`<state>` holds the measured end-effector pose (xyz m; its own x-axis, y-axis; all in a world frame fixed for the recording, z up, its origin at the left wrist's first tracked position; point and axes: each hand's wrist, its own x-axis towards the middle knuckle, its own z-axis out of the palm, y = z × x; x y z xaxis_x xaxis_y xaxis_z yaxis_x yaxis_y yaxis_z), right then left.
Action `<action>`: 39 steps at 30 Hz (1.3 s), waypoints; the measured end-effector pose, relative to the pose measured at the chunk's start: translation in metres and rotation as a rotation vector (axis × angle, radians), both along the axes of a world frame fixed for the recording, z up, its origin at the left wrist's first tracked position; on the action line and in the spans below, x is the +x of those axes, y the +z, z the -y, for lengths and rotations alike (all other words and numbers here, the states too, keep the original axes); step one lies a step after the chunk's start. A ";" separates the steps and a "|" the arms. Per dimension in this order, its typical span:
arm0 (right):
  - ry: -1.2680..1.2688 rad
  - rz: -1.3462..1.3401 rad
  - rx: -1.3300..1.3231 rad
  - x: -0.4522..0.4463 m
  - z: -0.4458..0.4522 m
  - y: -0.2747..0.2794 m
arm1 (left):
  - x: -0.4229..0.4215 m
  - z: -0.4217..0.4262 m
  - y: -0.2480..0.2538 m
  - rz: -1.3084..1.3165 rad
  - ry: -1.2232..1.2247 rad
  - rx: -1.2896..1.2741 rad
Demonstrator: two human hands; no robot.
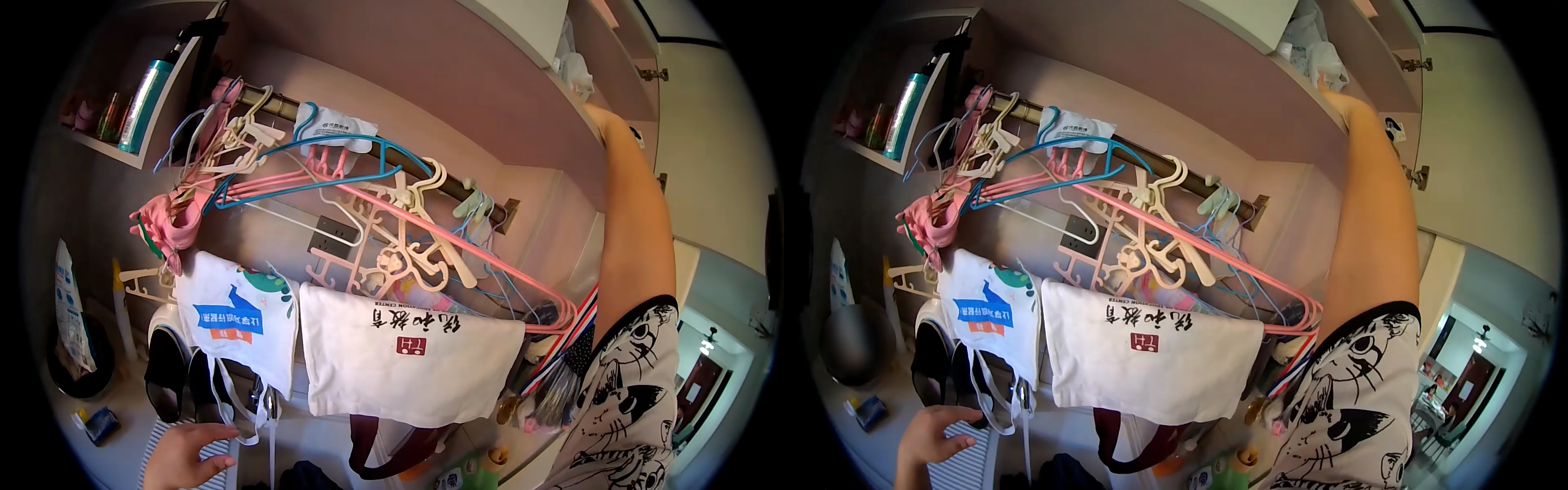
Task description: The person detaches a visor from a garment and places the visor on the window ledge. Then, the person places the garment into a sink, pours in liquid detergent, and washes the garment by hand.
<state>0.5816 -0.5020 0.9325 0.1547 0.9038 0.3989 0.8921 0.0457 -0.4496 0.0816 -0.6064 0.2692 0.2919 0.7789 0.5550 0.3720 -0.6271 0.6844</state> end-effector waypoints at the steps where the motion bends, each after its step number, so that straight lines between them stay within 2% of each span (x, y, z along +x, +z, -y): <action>1: -0.001 0.000 0.001 -0.018 0.011 -0.020 | 0.001 0.000 -0.001 0.005 -0.010 0.009; 3: 0.049 -0.103 0.437 -0.050 0.031 -0.064 | 0.004 0.004 0.002 -0.004 -0.016 0.003; 4: 0.045 -0.106 0.436 -0.056 0.032 -0.068 | 0.005 0.006 0.003 -0.011 -0.019 -0.005; 6: 0.109 -0.075 0.817 -0.062 0.032 -0.072 | 0.005 0.009 0.000 -0.006 -0.020 -0.011; 10: 0.016 0.005 0.912 -0.056 0.047 -0.070 | 0.001 0.022 0.002 0.040 -0.018 -0.040; 12: -0.161 0.050 1.122 -0.062 0.055 -0.080 | -0.001 0.031 0.002 0.045 -0.009 -0.017; 13: -0.165 0.048 1.114 -0.058 0.061 -0.085 | -0.002 0.035 0.002 0.046 -0.002 0.009; 15: 0.390 -0.101 1.368 -0.041 0.075 -0.104 | -0.005 0.044 -0.003 0.069 -0.009 0.001; 16: 0.374 -0.113 1.358 -0.039 0.086 -0.119 | -0.006 0.050 -0.006 0.104 -0.011 0.003; 18: 0.492 -0.334 1.374 -0.028 0.114 -0.161 | -0.007 0.064 -0.010 0.138 -0.001 -0.011; 19: 0.440 -0.344 1.365 -0.020 0.129 -0.190 | -0.006 0.070 -0.010 0.185 0.010 -0.001; 21: 0.413 -0.200 1.363 0.005 0.166 -0.246 | -0.005 0.091 -0.008 0.218 0.045 -0.035; 23: 0.259 -0.221 1.407 0.066 0.203 -0.276 | -0.014 0.100 -0.027 0.219 -0.029 -0.058; 24: 0.186 -0.485 1.453 0.100 0.228 -0.276 | -0.015 0.107 -0.028 0.172 -0.087 -0.092; 25: 0.108 -0.749 1.497 0.127 0.252 -0.281 | -0.016 0.116 -0.028 0.109 -0.043 -0.029; 27: -0.002 -0.579 1.506 0.141 0.291 -0.287 | -0.013 0.127 -0.033 0.012 -0.033 0.006; 29: 0.183 -0.268 1.295 0.222 0.345 -0.239 | -0.005 0.136 -0.044 0.109 0.056 0.155; 30: 0.144 -0.190 1.287 0.211 0.359 -0.255 | -0.001 0.139 -0.049 0.165 0.060 0.145; 34: -0.104 0.089 1.215 0.164 0.378 -0.379 | 0.014 0.152 -0.068 0.198 0.039 0.107; 39: -0.176 0.410 0.946 0.097 0.399 -0.515 | 0.030 0.180 -0.077 0.121 0.043 0.040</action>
<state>0.6789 -0.9008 0.4172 -0.0531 0.1727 0.9835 0.9963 0.0755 0.0406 0.1114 -0.7860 0.1925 0.1879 0.7659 0.6149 0.3154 -0.6400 0.7007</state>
